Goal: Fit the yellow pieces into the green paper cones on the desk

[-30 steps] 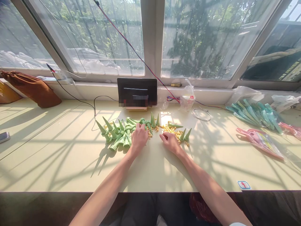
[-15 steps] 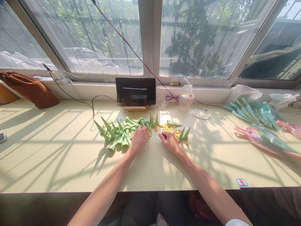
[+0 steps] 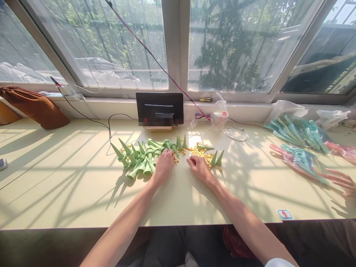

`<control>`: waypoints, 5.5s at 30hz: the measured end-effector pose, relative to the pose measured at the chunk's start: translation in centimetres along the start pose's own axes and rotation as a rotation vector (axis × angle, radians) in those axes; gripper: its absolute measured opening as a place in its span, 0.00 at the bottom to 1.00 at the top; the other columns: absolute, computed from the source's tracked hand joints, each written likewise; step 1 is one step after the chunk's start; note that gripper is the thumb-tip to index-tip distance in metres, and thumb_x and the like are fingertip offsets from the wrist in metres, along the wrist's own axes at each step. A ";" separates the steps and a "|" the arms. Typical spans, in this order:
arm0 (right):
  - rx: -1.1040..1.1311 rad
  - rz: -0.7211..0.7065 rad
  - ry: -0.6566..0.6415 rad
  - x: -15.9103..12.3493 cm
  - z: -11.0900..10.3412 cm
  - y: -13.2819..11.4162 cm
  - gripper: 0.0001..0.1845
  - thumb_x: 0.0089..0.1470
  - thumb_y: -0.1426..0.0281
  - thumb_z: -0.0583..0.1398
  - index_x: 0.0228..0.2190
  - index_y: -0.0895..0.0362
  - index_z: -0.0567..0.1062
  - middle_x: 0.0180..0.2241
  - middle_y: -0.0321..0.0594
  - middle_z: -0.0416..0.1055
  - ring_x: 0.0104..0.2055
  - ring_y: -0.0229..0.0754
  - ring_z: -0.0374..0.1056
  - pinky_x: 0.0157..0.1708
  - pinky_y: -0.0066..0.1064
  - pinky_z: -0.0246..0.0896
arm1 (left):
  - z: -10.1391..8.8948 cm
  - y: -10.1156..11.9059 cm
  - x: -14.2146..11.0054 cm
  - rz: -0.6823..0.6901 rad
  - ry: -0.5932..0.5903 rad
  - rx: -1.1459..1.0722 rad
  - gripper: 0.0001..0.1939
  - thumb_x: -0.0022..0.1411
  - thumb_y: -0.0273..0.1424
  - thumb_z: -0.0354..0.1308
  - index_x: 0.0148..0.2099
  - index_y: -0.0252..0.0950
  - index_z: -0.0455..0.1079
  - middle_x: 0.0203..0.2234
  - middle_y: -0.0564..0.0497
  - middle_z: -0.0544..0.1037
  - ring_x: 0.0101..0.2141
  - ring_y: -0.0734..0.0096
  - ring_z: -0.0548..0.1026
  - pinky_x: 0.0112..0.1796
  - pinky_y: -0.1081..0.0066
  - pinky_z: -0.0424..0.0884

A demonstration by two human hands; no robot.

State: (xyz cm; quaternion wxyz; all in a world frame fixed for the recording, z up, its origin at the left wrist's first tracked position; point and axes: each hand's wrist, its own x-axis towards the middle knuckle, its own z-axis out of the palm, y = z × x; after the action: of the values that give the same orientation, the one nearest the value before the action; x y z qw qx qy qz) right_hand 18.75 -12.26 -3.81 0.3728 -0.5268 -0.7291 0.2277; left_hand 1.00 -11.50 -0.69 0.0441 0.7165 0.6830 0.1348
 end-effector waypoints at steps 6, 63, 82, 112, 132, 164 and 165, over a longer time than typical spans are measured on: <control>-0.047 -0.038 0.003 -0.3 0.1 -0.2 0.11 0.59 0.64 0.54 0.28 0.56 0.70 0.22 0.33 0.66 0.24 0.37 0.59 0.28 0.28 0.51 | 0.2 0.1 0.0 0.007 0.021 -0.035 0.11 0.68 0.25 0.46 0.44 0.35 0.70 0.41 0.42 0.72 0.36 0.62 0.77 0.34 0.68 0.68; 0.107 -0.057 -0.027 1.1 1.1 -0.4 0.11 0.59 0.64 0.55 0.30 0.56 0.73 0.26 0.37 0.74 0.26 0.39 0.65 0.30 0.30 0.58 | 1.8 0.2 0.0 0.199 0.143 -0.594 0.11 0.66 0.28 0.49 0.30 0.37 0.65 0.22 0.52 0.71 0.23 0.71 0.67 0.29 0.72 0.59; 0.095 -0.041 0.003 1.2 1.3 -0.1 0.09 0.58 0.65 0.56 0.32 0.56 0.73 0.28 0.39 0.75 0.28 0.41 0.68 0.32 0.31 0.61 | 1.8 0.6 -0.2 0.210 0.135 -0.553 0.09 0.65 0.27 0.49 0.31 0.37 0.66 0.25 0.51 0.73 0.27 0.69 0.70 0.30 0.71 0.62; 0.047 -0.005 -0.024 1.4 0.9 -0.4 0.11 0.57 0.64 0.57 0.29 0.57 0.75 0.26 0.38 0.75 0.26 0.39 0.63 0.29 0.30 0.58 | -1.0 -7.0 5.1 0.024 -0.045 -0.148 0.29 0.70 0.47 0.34 0.63 0.49 0.66 0.64 0.47 0.63 0.68 0.39 0.43 0.61 0.39 0.45; -0.002 -0.112 0.010 1.2 0.6 0.0 0.12 0.60 0.64 0.55 0.30 0.57 0.75 0.27 0.38 0.74 0.26 0.39 0.64 0.31 0.30 0.58 | -0.1 -4.3 4.2 0.256 -0.057 -0.219 0.23 0.71 0.44 0.42 0.60 0.50 0.70 0.60 0.50 0.69 0.66 0.49 0.53 0.62 0.50 0.53; 0.203 -0.057 0.070 0.3 0.0 -1.3 0.14 0.63 0.58 0.53 0.34 0.55 0.69 0.28 0.39 0.73 0.25 0.40 0.67 0.27 0.30 0.62 | 0.3 -6.0 1.1 0.700 0.048 -0.130 0.43 0.48 0.48 0.70 0.64 0.40 0.63 0.60 0.38 0.67 0.64 0.42 0.58 0.63 0.43 0.54; 0.207 -0.050 0.069 0.3 0.0 -1.2 0.14 0.63 0.58 0.53 0.33 0.55 0.69 0.27 0.39 0.73 0.24 0.40 0.67 0.27 0.30 0.62 | 0.3 -6.2 1.5 0.704 0.051 -0.128 0.42 0.49 0.47 0.70 0.63 0.39 0.64 0.59 0.38 0.68 0.64 0.43 0.59 0.63 0.44 0.54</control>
State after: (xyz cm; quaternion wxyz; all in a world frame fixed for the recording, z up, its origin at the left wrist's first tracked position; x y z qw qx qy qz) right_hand 17.95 -12.37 -2.81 0.4556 -0.4745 -0.7015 0.2742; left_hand -4.88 -9.62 -2.36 0.0224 0.9002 0.3852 0.2020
